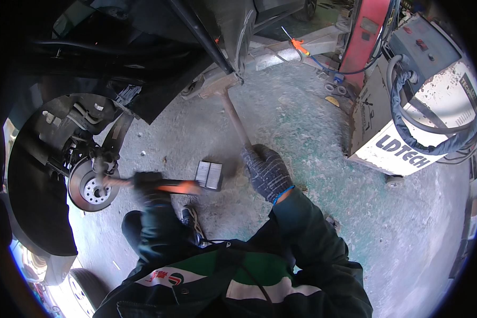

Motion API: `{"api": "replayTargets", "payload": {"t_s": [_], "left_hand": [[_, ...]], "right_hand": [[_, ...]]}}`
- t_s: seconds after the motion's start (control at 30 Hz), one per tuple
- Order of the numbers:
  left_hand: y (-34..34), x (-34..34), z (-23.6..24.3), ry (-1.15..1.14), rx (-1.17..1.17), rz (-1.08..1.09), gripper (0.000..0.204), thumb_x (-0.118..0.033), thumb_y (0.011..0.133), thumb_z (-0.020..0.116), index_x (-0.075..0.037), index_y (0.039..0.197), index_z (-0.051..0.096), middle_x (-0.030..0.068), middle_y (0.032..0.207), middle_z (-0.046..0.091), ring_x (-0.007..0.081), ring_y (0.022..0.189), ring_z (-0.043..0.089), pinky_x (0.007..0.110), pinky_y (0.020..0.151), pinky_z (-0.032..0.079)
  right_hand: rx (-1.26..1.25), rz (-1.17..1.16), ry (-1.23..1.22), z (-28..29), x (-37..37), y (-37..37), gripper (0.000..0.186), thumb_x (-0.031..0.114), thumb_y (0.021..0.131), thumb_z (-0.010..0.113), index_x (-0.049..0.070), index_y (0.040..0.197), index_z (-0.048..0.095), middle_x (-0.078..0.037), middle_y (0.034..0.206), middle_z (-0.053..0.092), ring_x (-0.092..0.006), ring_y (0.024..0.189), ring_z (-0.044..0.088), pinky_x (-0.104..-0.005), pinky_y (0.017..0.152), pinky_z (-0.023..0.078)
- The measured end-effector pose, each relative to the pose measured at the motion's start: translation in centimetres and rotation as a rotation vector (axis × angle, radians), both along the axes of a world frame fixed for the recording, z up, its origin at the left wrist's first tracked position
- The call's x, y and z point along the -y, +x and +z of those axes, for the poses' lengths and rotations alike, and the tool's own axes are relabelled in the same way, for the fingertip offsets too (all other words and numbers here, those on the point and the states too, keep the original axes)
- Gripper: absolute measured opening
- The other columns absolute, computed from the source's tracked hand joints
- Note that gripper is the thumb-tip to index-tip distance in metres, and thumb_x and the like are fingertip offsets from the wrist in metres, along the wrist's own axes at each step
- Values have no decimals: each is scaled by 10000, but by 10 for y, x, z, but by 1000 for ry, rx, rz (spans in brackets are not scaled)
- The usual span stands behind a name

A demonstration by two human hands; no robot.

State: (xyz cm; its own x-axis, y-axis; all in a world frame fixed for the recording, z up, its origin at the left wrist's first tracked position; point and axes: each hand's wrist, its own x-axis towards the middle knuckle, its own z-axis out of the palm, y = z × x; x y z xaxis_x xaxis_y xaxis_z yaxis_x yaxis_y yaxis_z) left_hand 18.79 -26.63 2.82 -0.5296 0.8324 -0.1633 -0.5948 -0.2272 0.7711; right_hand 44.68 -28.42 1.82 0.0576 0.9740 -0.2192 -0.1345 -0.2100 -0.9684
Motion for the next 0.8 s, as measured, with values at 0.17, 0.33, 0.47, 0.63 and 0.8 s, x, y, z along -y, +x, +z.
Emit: {"api": "replayTargets", "payload": {"t_s": [0.17,0.33,0.47,0.63,0.8], "left_hand": [[89,6,-36,-209,221,-715,153,-227,945,568,-125,836,540,14,653,495,177,538,500,350,501,462],[40,13,-49,-272,215,-474,200,-220,927,576,-145,765,485,-10,622,439,178,505,459,340,492,433],[29,15,-44,-206,198,-446,238,-225,921,593,-154,732,468,-8,618,439,166,504,465,332,484,412],[52,26,-32,-129,112,-558,178,-231,935,603,-130,829,504,18,616,462,195,487,492,356,440,446],[69,26,-13,-144,142,-815,118,-167,935,606,-100,988,525,51,624,498,222,427,492,367,411,454]], "right_hand": [[-25,64,-173,5,5,6,255,299,1011,605,51,997,660,23,586,513,-85,413,438,-276,376,328],[-46,-39,-24,-2,-1,3,265,296,1016,605,39,984,661,16,664,554,-69,532,479,-254,478,380],[-114,-48,-68,-6,-4,-3,244,268,1009,621,28,986,662,17,718,580,-66,599,494,-248,531,404],[-117,-32,-104,-2,-5,-8,235,262,1007,626,29,988,658,15,723,585,-66,596,490,-246,533,403],[-157,-12,-92,1,-2,-8,253,291,1013,612,43,996,659,18,657,548,-68,513,471,-251,450,356]]}}
